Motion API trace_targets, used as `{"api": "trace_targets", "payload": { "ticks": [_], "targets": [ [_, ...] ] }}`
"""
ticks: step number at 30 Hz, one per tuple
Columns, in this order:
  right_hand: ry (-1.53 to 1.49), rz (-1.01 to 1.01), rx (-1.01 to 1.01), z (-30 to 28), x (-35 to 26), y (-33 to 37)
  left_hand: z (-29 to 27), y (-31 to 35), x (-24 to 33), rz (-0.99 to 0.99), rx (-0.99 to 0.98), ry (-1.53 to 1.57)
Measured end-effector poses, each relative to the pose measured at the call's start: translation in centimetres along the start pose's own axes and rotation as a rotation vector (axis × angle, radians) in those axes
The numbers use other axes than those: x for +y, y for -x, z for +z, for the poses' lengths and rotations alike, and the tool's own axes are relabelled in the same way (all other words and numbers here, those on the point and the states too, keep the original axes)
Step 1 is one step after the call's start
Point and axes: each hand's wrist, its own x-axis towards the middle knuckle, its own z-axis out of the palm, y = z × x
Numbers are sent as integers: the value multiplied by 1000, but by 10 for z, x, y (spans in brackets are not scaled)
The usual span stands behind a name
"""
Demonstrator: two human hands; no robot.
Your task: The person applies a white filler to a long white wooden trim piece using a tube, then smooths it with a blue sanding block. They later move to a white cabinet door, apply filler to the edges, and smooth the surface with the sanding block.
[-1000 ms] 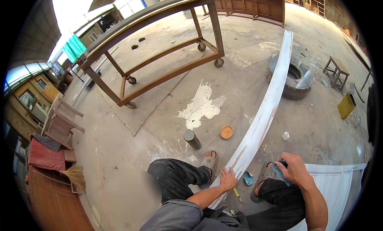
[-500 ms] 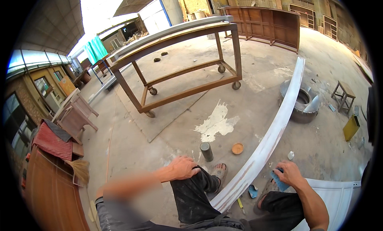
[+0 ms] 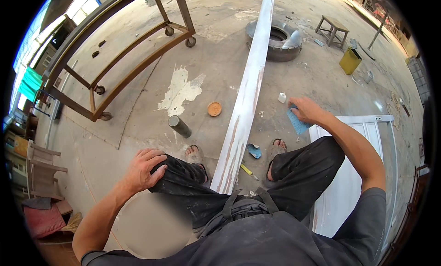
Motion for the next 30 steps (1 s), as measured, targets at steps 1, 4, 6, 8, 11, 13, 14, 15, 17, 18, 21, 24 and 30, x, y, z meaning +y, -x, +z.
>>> {"api": "trace_targets", "payload": {
  "ticks": [1,4,6,8,11,13,14,15,17,18,21,24,30],
  "targets": [
    [11,52,-73,3,16,1,4,-5,-6,62,-34,24],
    [-121,149,-118,39,60,-2,7,-5,-11,107,-68,46],
    [-156,241,-157,63,86,-9,4,-5,-4,91,-73,83],
    [-150,277,-204,94,115,-10,6,-18,1,93,-91,69],
    [-113,366,-187,144,118,-22,5,-28,2,73,-109,66],
    [-118,530,-81,185,134,-45,2,-32,0,74,-121,78],
    [-123,611,-34,203,139,-58,0,-31,-1,64,-150,76],
    [-220,739,23,206,137,-75,-1,-29,-2,50,-183,73],
    [-275,763,186,223,152,-103,-2,-12,-9,19,-273,64],
    [-301,782,268,232,164,-115,-1,4,-17,8,-330,58],
    [-190,815,390,261,188,-151,-4,9,-17,-37,-349,59],
    [-161,755,383,282,221,-169,-9,-1,-13,-85,-361,88],
    [-285,647,395,293,240,-178,-8,-25,-11,-89,-431,15]
  ]
}}
